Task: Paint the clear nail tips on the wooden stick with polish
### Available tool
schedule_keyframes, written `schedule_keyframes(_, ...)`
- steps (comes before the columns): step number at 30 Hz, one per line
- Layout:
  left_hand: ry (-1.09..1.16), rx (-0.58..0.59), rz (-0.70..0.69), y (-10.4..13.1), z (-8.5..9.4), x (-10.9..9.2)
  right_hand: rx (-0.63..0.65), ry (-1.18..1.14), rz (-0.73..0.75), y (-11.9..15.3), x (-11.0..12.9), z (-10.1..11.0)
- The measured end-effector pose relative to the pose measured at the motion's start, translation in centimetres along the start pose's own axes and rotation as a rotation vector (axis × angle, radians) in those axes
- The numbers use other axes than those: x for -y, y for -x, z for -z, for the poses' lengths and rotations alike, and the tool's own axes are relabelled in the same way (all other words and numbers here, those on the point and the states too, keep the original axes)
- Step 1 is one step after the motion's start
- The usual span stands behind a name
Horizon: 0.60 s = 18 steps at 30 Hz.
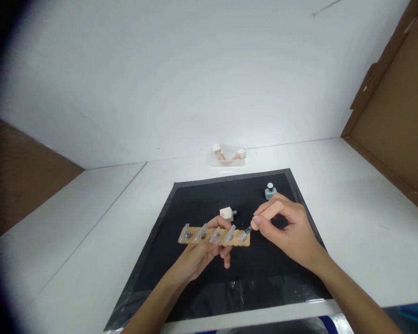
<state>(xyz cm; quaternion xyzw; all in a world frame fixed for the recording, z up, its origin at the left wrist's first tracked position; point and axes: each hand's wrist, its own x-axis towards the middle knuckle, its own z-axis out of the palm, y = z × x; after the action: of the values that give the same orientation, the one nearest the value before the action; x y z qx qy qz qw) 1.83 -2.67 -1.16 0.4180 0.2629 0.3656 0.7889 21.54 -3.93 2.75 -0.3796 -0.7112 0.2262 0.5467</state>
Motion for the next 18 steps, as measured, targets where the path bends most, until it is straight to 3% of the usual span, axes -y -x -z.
schedule_keyframes(4,0.012,-0.006,0.023,0.03,-0.15,-0.12,-0.078,0.013,0.069,0.21,-0.24,0.29)
schedule_keyframes(10,0.074,0.021,0.027,-0.09,-0.25,-0.32,0.049,-0.084,0.23,0.33,-0.17,-0.02)
schedule_keyframes(18,0.14,0.04,0.04,-0.13,0.01,-0.13,-0.099,0.028,0.177,0.17,-0.54,0.51)
